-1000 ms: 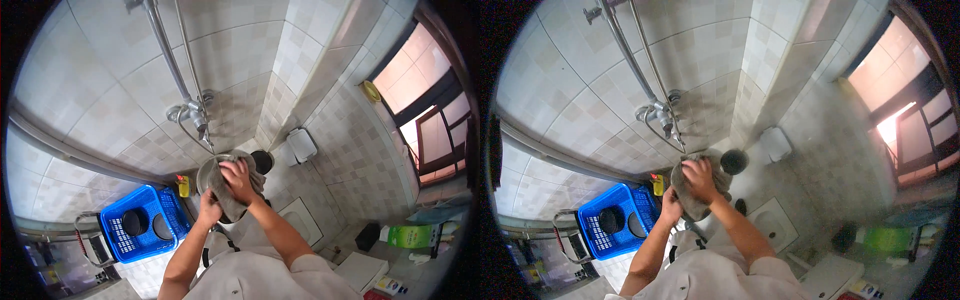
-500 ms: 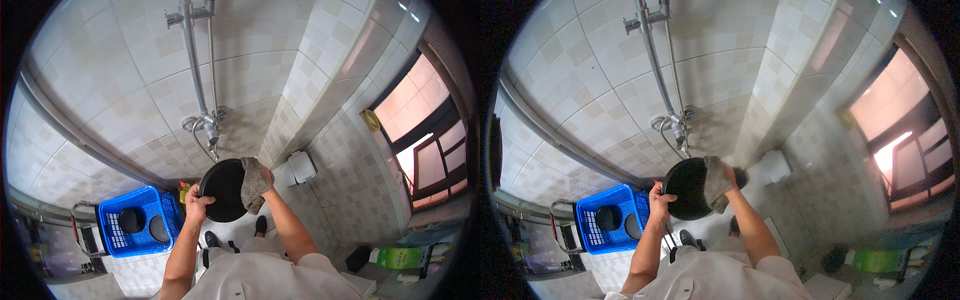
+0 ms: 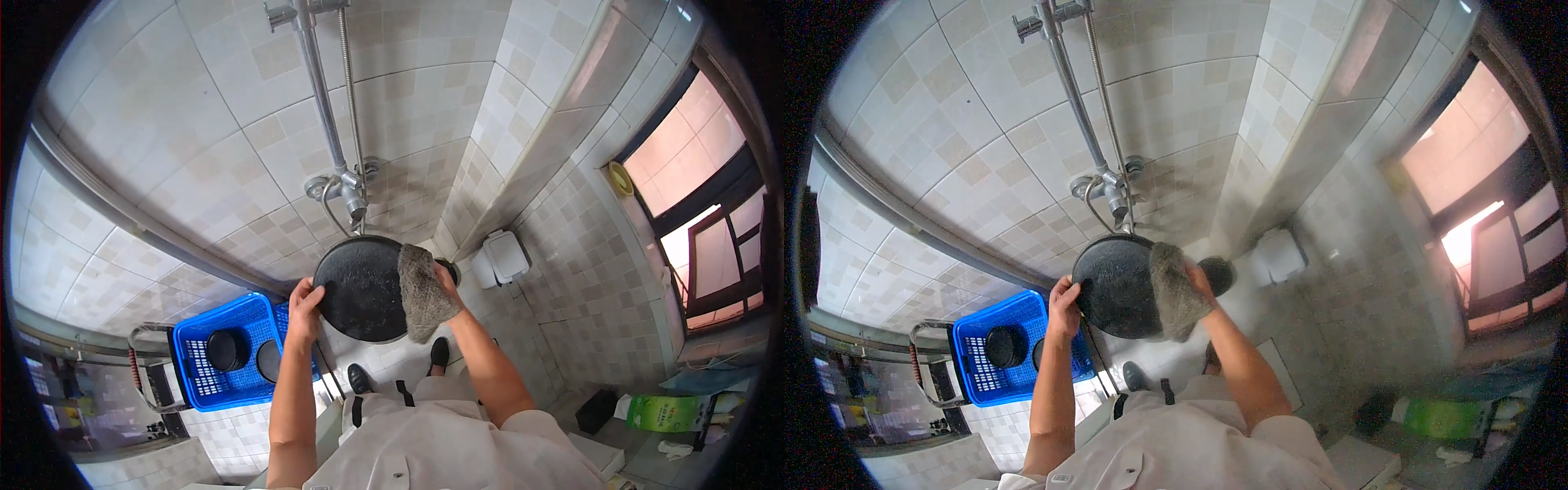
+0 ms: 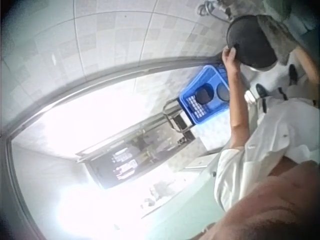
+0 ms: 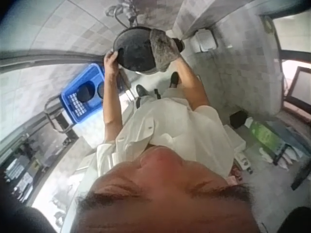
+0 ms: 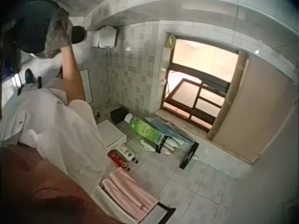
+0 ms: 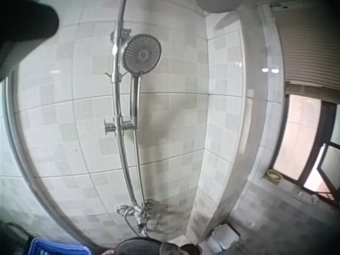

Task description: Washing and drying circular black lids using a rag and a silver basin of water in a bathroom.

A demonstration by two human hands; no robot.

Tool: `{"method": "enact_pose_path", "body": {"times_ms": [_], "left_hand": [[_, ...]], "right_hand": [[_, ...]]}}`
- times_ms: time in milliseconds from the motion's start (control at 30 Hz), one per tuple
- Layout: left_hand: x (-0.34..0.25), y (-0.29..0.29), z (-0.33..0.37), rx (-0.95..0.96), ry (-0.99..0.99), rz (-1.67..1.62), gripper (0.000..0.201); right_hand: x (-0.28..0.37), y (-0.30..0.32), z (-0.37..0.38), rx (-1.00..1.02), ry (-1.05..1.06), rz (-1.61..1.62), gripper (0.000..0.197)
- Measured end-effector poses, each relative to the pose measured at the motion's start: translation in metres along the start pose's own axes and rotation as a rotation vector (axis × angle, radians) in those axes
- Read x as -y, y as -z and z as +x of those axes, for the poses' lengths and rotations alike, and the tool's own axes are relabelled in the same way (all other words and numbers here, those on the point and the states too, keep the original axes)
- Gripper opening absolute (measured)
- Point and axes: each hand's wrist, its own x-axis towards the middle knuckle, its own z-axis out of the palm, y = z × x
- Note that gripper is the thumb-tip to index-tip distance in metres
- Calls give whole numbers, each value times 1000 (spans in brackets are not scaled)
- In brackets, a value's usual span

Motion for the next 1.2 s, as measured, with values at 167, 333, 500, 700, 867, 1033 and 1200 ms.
{"method": "enact_pose_path", "body": {"times_ms": [167,333,500,700,867,1033,1200], "left_hand": [[-65,-48,18,305,83,581,27],[-58,-50,18,272,62,565,22],[-38,-47,4,13,-97,231,19],[2,-44,6,-261,-274,-196,13],[17,-24,-3,-273,-179,-299,23],[-37,-12,13,115,-94,391,35],[-73,-46,26,261,63,596,19]], "right_hand": [[56,-42,6,144,-376,-72,34],[59,-44,22,449,27,-491,32],[50,-25,32,289,175,-585,25],[-38,-6,23,-242,111,-62,25],[-38,-8,20,-177,15,296,26],[-10,2,29,-12,-100,-75,29],[21,-33,37,299,89,-629,34]]}}
